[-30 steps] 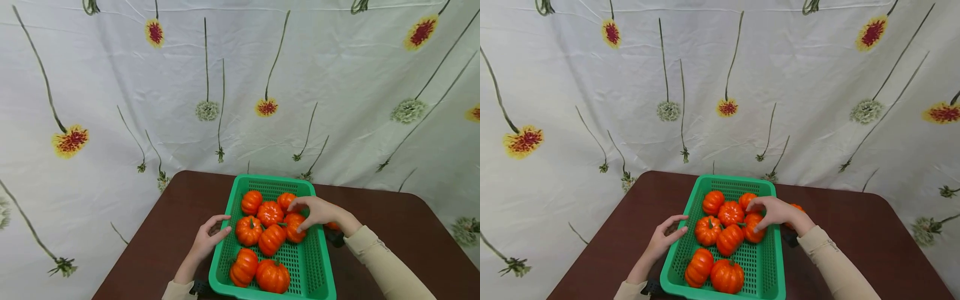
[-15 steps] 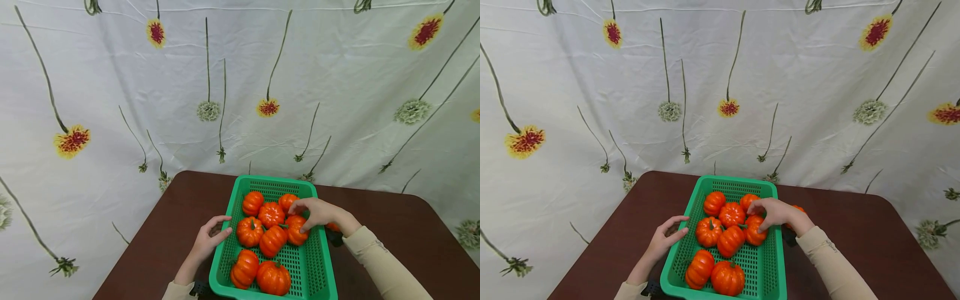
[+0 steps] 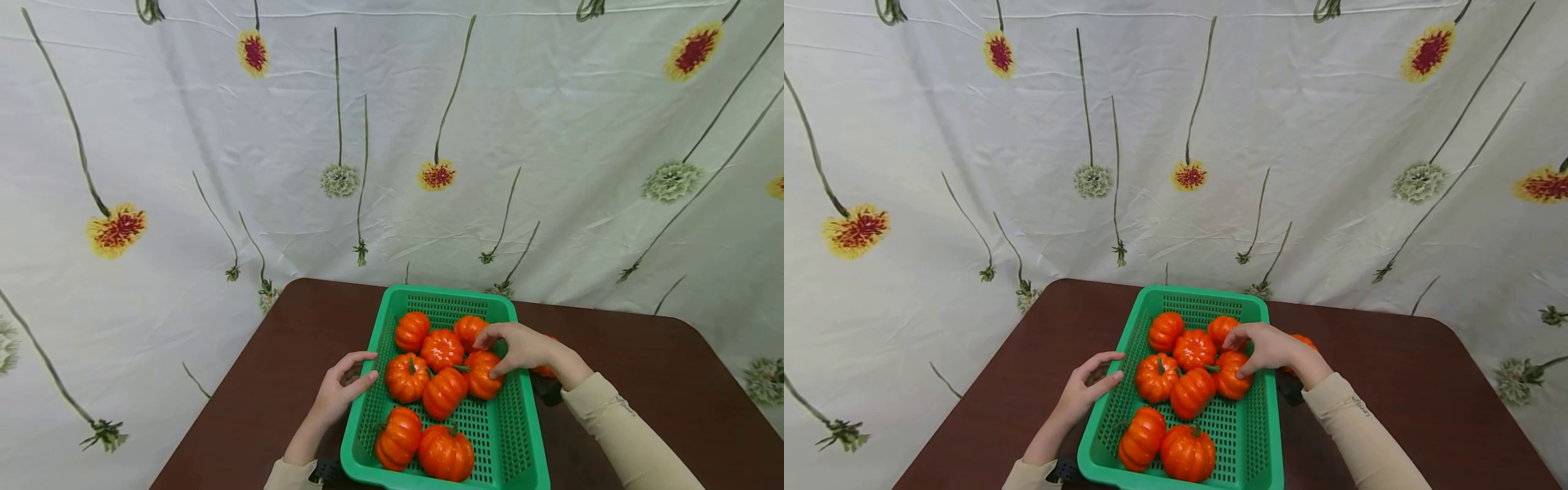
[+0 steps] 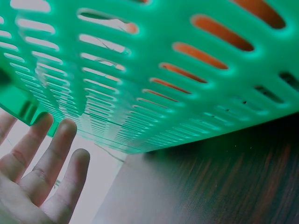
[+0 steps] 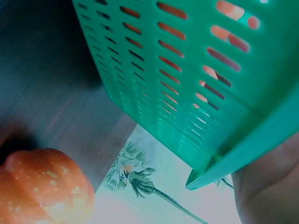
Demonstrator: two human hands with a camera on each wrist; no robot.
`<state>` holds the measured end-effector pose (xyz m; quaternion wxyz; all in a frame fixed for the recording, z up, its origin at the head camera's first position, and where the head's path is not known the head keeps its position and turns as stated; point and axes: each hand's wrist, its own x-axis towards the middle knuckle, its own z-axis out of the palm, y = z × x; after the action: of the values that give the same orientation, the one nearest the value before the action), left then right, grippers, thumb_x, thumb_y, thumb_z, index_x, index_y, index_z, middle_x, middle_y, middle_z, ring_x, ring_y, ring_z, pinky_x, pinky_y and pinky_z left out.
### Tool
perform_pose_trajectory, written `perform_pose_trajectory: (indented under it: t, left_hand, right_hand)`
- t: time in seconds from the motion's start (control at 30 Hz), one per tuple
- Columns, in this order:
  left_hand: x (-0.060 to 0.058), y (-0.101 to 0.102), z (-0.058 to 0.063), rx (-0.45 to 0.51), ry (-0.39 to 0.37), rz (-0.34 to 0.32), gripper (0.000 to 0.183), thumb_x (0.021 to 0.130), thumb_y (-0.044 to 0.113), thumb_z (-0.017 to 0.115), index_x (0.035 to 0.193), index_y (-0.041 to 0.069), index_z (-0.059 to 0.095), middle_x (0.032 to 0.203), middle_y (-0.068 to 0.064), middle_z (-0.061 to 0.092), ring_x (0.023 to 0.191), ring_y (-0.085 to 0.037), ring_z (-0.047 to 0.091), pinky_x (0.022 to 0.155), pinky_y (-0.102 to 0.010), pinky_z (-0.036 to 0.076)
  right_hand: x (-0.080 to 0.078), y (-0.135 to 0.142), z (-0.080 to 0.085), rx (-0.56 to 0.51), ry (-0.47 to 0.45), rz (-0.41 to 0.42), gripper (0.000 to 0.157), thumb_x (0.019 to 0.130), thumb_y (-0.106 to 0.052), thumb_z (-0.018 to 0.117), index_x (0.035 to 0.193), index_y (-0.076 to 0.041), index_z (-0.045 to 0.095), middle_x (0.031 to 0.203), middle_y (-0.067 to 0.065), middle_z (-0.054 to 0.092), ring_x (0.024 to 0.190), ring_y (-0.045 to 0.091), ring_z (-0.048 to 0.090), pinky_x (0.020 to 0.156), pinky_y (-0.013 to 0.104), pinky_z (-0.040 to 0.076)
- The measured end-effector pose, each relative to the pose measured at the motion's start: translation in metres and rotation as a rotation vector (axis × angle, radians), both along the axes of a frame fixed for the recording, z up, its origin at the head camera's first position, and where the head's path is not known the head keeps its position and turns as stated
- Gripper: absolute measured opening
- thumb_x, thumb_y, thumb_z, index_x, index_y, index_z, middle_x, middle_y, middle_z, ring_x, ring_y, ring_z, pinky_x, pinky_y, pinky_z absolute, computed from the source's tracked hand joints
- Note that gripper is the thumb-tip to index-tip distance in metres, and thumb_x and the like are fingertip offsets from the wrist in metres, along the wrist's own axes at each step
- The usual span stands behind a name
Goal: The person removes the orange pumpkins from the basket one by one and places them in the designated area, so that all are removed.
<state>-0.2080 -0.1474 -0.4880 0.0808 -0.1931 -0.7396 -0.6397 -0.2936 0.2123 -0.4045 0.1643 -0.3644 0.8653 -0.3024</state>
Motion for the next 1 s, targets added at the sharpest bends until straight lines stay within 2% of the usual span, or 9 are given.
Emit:
perform_pose_trajectory:
  t: [0.3,0.43,0.7,0.87,1.0]
  left_hand:
    - [0.003,0.001,0.003,0.005,0.018,-0.014,0.032,0.091,0.003,0.06,0.122,-0.001,0.057,0.123,-0.021,0.055,0.103,-0.022,0.058,0.083,-0.029,0.049]
    - [0.003,0.001,0.005,0.005,0.017,-0.019,0.032,0.091,0.003,0.059,0.123,-0.001,0.057,0.124,-0.021,0.054,0.105,-0.023,0.058,0.084,-0.029,0.048]
    - [0.002,0.001,0.004,0.006,0.017,-0.023,0.033,0.091,0.002,0.059,0.123,-0.001,0.056,0.124,-0.021,0.054,0.104,-0.021,0.057,0.083,-0.028,0.048]
    - [0.001,0.001,0.003,0.011,0.022,-0.031,0.033,0.091,0.001,0.059,0.123,-0.004,0.055,0.124,-0.022,0.054,0.104,-0.02,0.057,0.084,-0.029,0.048]
    - [0.001,0.0,0.003,0.009,0.023,-0.027,0.033,0.091,0.001,0.059,0.123,-0.003,0.056,0.124,-0.022,0.054,0.105,-0.019,0.058,0.084,-0.029,0.048]
  right_hand:
    - [0.002,0.001,-0.003,0.019,0.024,-0.024,0.044,0.071,-0.025,0.083,0.108,-0.015,0.063,0.109,-0.003,0.06,0.102,0.026,0.055,0.086,0.046,0.045]
    - [0.003,0.002,-0.003,0.017,0.021,-0.023,0.044,0.071,-0.026,0.083,0.108,-0.013,0.064,0.108,-0.003,0.06,0.101,0.027,0.055,0.085,0.046,0.046]
    - [0.005,0.002,-0.002,-0.026,-0.027,-0.043,0.049,0.072,-0.026,0.082,0.112,-0.006,0.063,0.108,0.0,0.061,0.103,0.027,0.056,0.088,0.048,0.044]
    - [0.007,0.008,-0.002,-0.063,-0.015,-0.048,0.05,0.073,-0.029,0.081,0.114,-0.006,0.063,0.11,-0.001,0.061,0.105,0.027,0.055,0.089,0.05,0.043]
    - [0.007,0.015,-0.005,-0.136,-0.005,-0.077,0.048,0.074,-0.03,0.081,0.114,-0.009,0.064,0.111,-0.001,0.062,0.107,0.028,0.054,0.091,0.052,0.041]
